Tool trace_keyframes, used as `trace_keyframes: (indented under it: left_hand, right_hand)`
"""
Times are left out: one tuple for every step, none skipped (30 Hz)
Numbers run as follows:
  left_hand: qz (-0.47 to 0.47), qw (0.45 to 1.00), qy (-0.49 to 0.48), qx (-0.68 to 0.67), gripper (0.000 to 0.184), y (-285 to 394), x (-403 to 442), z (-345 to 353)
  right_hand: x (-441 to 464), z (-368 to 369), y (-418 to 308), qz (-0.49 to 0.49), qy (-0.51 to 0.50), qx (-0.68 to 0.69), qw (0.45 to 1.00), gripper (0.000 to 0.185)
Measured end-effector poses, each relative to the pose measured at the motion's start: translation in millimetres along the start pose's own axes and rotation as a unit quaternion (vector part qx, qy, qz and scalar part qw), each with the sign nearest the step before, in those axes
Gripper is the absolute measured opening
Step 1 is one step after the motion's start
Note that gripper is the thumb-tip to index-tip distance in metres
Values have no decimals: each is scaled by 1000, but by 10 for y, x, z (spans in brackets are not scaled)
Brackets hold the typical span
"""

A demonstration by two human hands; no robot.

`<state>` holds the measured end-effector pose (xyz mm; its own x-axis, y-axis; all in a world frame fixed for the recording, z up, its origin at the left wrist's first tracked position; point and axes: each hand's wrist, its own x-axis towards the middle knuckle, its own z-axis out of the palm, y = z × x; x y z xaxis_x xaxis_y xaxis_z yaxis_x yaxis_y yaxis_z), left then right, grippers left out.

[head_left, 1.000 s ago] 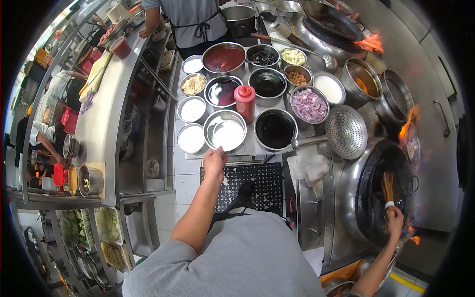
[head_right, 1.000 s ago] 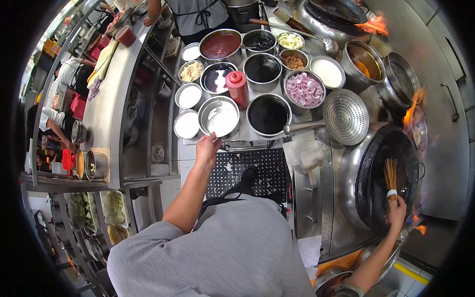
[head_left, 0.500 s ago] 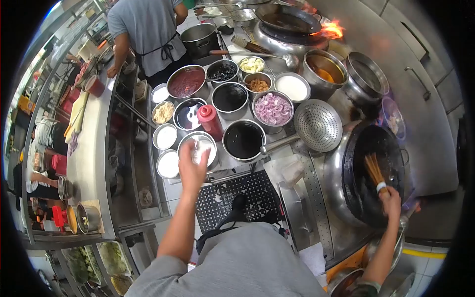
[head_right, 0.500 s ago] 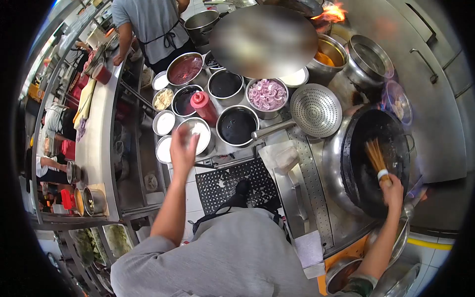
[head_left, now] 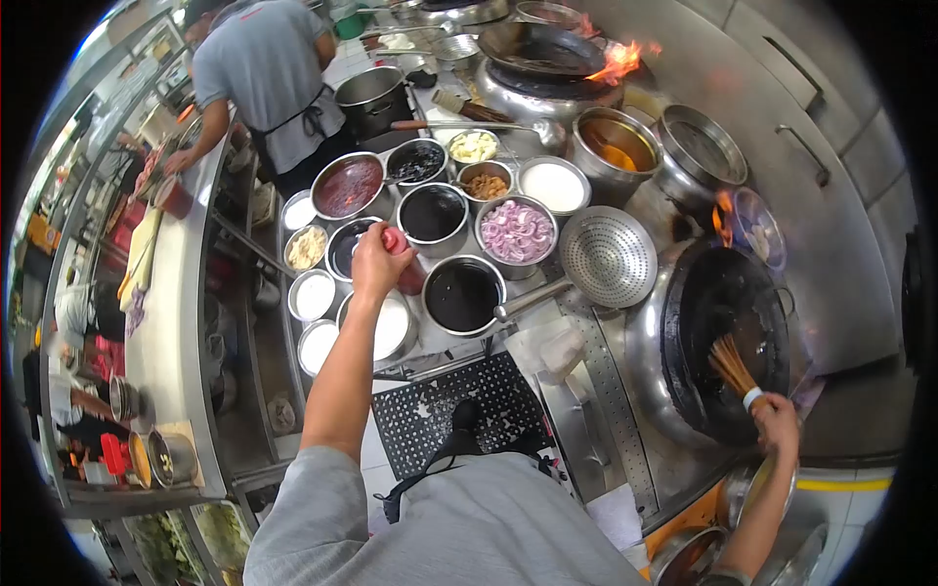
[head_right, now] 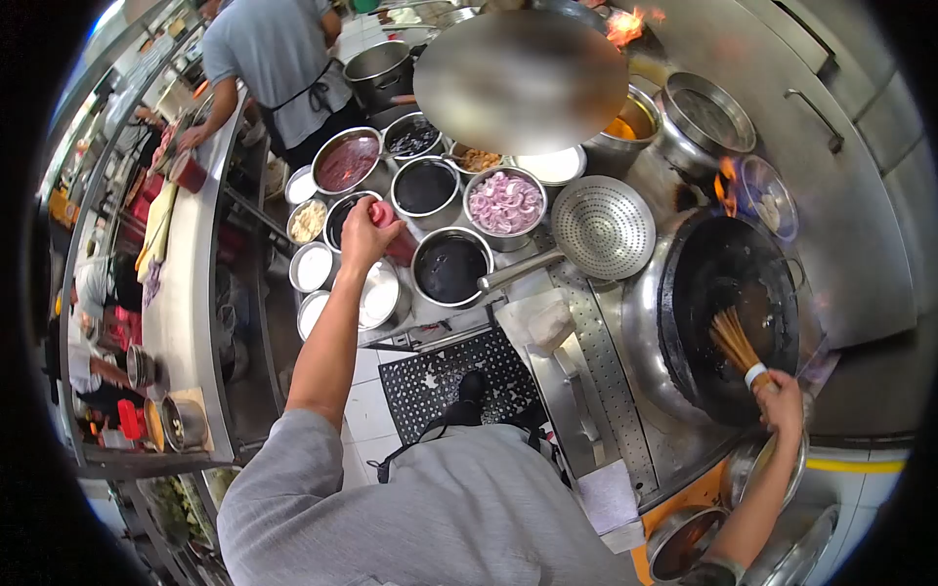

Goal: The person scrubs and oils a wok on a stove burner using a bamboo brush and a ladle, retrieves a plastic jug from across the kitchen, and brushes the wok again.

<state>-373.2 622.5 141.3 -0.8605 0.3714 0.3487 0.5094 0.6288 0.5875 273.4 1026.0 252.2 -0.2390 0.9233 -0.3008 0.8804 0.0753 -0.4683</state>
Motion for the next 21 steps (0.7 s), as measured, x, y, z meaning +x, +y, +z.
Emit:
trace_keyframes:
  left_hand:
    - [-18, 1000, -3, -2, 65, 28, 18, 14]
    - [-25, 1000, 5, 9, 67, 36, 30, 44]
    - [-37, 999, 7, 22, 69, 68, 44, 73]
    - [-33, 999, 4, 34, 70, 70, 64, 110]
    - [-31, 998, 2, 45, 71, 65, 81, 139]
    - [-30, 998, -3, 51, 72, 81, 99, 145]
    - [-54, 996, -20, 65, 74, 121, 103, 133]
    - [-56, 996, -18, 70, 75, 129, 94, 147]
    - [-59, 995, -14, 75, 76, 118, 83, 151]
    - [-61, 995, -15, 73, 76, 104, 70, 138]
    - [-66, 994, -20, 90, 77, 158, 65, 94]
    - [-72, 992, -20, 98, 77, 201, 72, 68]
    - [-75, 991, -27, 108, 77, 243, 59, 45]
    - [-82, 990, -26, 111, 82, 317, 49, 15]
    - [-59, 991, -9, 120, 89, 245, 51, 62]
    - [-19, 993, 2, 117, 96, 201, 52, 74]
    - [27, 992, 18, 119, 100, 165, 25, 65]
    - [58, 994, 22, 91, 104, 233, -31, -28]
    - [117, 989, 61, 71, 103, 288, -119, -115]
    - [90, 993, 55, 59, 98, 373, -251, -232]
    - [65, 996, 39, 36, 90, 462, -370, -380]
  right_hand:
    - [146, 44, 67, 15, -3, 32, 999, 43]
    - [208, 157, -106, 28, 29, 8, 999, 41]
    - [582, 341, 249, -79, 119, -75, 987, 42]
    - [444, 444, -174, -27, 121, -53, 991, 45]
    - [502, 581, -187, -100, 169, -95, 976, 46]
    - [486, 653, -222, -116, 174, -110, 972, 47]
    - [282, 625, -471, -88, 141, -111, 980, 50]
    - [25, 500, -671, -32, 71, -64, 995, 50]
    - [-157, 365, -789, 20, 0, -15, 1000, 51]
    - [-215, 252, -707, 5, 2, -42, 999, 50]
    - [-227, 122, -504, -10, 4, -70, 998, 50]
    - [-182, -10, -247, -21, 4, -98, 995, 49]
    - [160, -32, 188, -134, 34, -185, 973, 47]
    - [124, 20, -139, -69, 76, -144, 984, 43]
    - [333, 190, -138, -82, 148, -162, 972, 39]
    - [416, 312, -277, -75, 151, -121, 978, 39]
    - [485, 435, -386, -34, 166, -123, 978, 44]
    - [405, 506, -503, -29, 156, -133, 978, 47]
    - [228, 507, -633, -41, 132, -167, 976, 48]
    - [45, 448, -625, -74, 97, -153, 981, 49]
    - [-114, 300, -556, -62, 37, -139, 988, 49]
